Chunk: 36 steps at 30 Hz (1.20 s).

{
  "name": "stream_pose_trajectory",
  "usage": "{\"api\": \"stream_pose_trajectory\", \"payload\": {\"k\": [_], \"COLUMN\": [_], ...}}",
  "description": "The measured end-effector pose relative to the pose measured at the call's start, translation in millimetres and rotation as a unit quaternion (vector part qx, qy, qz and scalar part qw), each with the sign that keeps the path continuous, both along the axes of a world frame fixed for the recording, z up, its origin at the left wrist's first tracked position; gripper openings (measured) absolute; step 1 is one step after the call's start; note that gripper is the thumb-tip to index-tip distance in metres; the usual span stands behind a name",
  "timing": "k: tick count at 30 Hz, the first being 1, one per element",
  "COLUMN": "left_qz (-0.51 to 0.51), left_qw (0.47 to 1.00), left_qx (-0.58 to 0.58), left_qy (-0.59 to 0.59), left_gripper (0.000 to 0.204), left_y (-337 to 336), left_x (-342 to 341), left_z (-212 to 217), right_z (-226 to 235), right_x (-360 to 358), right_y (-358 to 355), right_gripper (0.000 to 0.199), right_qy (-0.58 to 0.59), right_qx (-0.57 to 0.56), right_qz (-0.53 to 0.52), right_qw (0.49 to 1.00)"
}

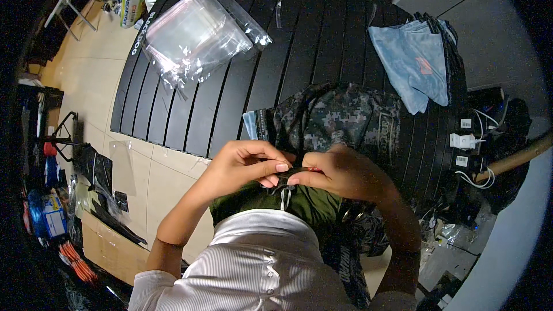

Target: Trimming loose threads from textile products using thread snips and folding them for packaging.

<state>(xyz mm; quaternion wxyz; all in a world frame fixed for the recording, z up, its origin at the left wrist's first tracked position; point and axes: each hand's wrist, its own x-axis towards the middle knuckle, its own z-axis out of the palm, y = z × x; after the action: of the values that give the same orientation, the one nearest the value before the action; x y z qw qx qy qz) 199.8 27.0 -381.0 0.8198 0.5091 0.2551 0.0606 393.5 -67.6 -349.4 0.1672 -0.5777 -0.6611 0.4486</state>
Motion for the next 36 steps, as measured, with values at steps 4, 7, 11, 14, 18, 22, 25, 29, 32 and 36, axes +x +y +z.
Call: {"api": "stream_pose_trajectory", "payload": {"k": [4, 7, 11, 14, 18, 22, 25, 29, 32, 36], "left_qz": [-0.016, -0.012, -0.01, -0.016, -0.021, -0.023, 0.002, 0.192, 0.326, 0.411], "left_qw": [1.0, 1.0, 1.0, 1.0, 1.0, 0.999, 0.999, 0.974, 0.872, 0.753], "left_qx": [0.004, 0.0, 0.004, 0.007, 0.004, -0.018, -0.019, 0.118, 0.316, 0.383], "left_qy": [0.008, 0.0, -0.009, -0.013, -0.016, -0.03, -0.028, 0.012, 0.182, 0.342], "left_gripper": [0.014, 0.014, 0.014, 0.014, 0.014, 0.015, 0.015, 0.013, 0.016, 0.018], "left_y": [0, -1, -2, -2, -3, -1, 4, 20, 50, 69], "left_x": [1, 2, 3, 3, 5, 5, 3, -14, -50, -122], "left_z": [-1, -4, -8, -8, -6, -9, -6, -12, -30, -55], "right_z": [1, -2, -6, -7, -6, -10, -9, -4, -26, -38], "right_x": [0, 0, 0, -1, -4, -6, -5, 15, 56, 93], "right_y": [5, 3, 1, 0, -1, -4, -4, -6, -37, -70], "right_gripper": [0.031, 0.031, 0.03, 0.028, 0.032, 0.036, 0.032, 0.015, 0.018, 0.022], "right_qy": [-0.004, 0.0, -0.015, -0.027, -0.048, -0.06, -0.039, -0.074, 0.044, -0.108], "right_qx": [-0.008, 0.005, 0.017, 0.028, 0.024, 0.045, 0.013, -0.057, 0.133, 0.078], "right_qz": [0.042, 0.051, 0.046, 0.041, 0.033, 0.042, 0.02, -0.006, -0.233, -0.496], "right_qw": [0.999, 0.999, 0.999, 0.998, 0.998, 0.996, 0.999, 0.996, 0.962, 0.858]}}
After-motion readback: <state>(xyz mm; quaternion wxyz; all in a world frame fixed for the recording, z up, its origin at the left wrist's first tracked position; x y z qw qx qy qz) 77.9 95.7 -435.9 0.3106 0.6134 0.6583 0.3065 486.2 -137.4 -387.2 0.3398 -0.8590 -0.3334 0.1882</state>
